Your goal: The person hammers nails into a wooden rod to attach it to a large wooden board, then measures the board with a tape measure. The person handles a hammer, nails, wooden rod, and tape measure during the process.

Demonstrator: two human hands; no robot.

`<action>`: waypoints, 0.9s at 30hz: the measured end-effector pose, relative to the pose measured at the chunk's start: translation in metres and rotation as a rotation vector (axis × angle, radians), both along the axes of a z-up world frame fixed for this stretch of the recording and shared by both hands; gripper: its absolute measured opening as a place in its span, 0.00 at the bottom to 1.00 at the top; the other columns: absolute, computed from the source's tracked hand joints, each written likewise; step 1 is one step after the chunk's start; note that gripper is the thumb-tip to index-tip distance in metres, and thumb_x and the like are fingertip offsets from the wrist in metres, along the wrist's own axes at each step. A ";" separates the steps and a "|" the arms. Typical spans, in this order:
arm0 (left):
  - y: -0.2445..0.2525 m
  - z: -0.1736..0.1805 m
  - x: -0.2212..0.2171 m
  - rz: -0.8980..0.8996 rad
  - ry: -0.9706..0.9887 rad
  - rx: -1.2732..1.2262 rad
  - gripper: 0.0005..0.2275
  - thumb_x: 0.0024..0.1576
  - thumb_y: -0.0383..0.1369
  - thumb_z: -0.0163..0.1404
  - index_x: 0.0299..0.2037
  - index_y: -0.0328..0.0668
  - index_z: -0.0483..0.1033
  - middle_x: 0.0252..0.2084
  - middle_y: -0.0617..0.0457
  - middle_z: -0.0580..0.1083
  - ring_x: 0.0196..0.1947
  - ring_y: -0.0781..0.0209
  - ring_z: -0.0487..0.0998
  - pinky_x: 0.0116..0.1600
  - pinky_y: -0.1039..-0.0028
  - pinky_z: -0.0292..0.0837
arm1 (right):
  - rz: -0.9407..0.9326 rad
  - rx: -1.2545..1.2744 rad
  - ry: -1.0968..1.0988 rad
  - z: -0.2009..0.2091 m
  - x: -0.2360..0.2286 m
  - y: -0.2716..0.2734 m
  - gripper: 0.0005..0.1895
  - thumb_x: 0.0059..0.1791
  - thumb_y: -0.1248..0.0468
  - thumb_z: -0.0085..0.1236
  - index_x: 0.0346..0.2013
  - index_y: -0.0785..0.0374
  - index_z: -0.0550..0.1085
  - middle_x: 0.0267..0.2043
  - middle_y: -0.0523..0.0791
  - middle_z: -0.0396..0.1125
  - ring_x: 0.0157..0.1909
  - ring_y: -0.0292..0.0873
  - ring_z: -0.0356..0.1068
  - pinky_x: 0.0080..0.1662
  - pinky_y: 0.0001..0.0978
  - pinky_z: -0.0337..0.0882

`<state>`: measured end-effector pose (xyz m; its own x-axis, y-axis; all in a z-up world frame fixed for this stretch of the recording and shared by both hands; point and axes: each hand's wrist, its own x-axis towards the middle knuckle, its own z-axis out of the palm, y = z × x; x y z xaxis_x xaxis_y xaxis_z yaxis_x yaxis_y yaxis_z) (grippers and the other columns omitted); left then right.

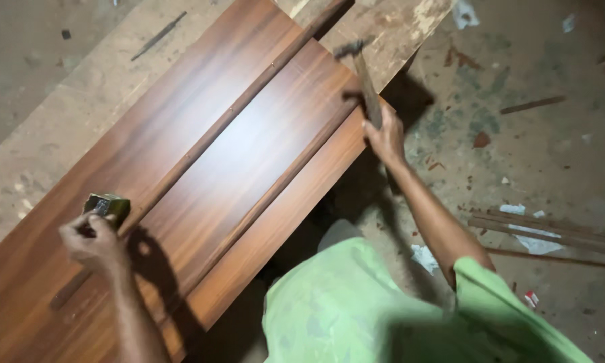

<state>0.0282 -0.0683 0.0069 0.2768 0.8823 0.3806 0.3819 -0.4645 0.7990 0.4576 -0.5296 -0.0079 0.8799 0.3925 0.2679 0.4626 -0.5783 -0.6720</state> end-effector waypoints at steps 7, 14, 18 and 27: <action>-0.139 0.000 0.058 -0.072 -0.261 -0.401 0.02 0.67 0.21 0.46 0.45 0.29 0.70 0.42 0.44 0.75 0.38 0.59 0.82 0.44 0.70 0.84 | 0.055 -0.110 0.096 -0.048 0.082 0.029 0.19 0.44 0.69 0.67 0.45 0.71 0.70 0.44 0.61 0.70 0.50 0.66 0.70 0.50 0.52 0.69; -0.227 0.002 0.131 -0.107 -0.005 -0.700 0.08 0.63 0.28 0.49 0.50 0.39 0.78 0.43 0.50 0.79 0.40 0.63 0.81 0.45 0.72 0.79 | 0.085 -0.119 0.356 -0.041 0.053 0.028 0.21 0.46 0.64 0.68 0.47 0.71 0.70 0.44 0.61 0.70 0.49 0.62 0.72 0.51 0.50 0.71; -0.250 -0.002 0.196 -0.346 -0.043 -0.473 0.06 0.62 0.24 0.50 0.43 0.31 0.80 0.43 0.45 0.79 0.44 0.57 0.80 0.52 0.68 0.77 | 0.188 0.053 0.066 -0.013 0.052 0.000 0.24 0.47 0.66 0.68 0.53 0.74 0.70 0.49 0.60 0.69 0.51 0.60 0.71 0.52 0.48 0.71; -0.296 -0.010 0.288 -0.369 -0.110 -0.568 0.07 0.61 0.28 0.53 0.44 0.31 0.80 0.41 0.48 0.80 0.40 0.60 0.80 0.49 0.70 0.77 | -0.032 0.064 0.495 0.000 0.012 -0.096 0.12 0.49 0.65 0.66 0.40 0.68 0.72 0.32 0.45 0.70 0.32 0.37 0.70 0.36 0.32 0.71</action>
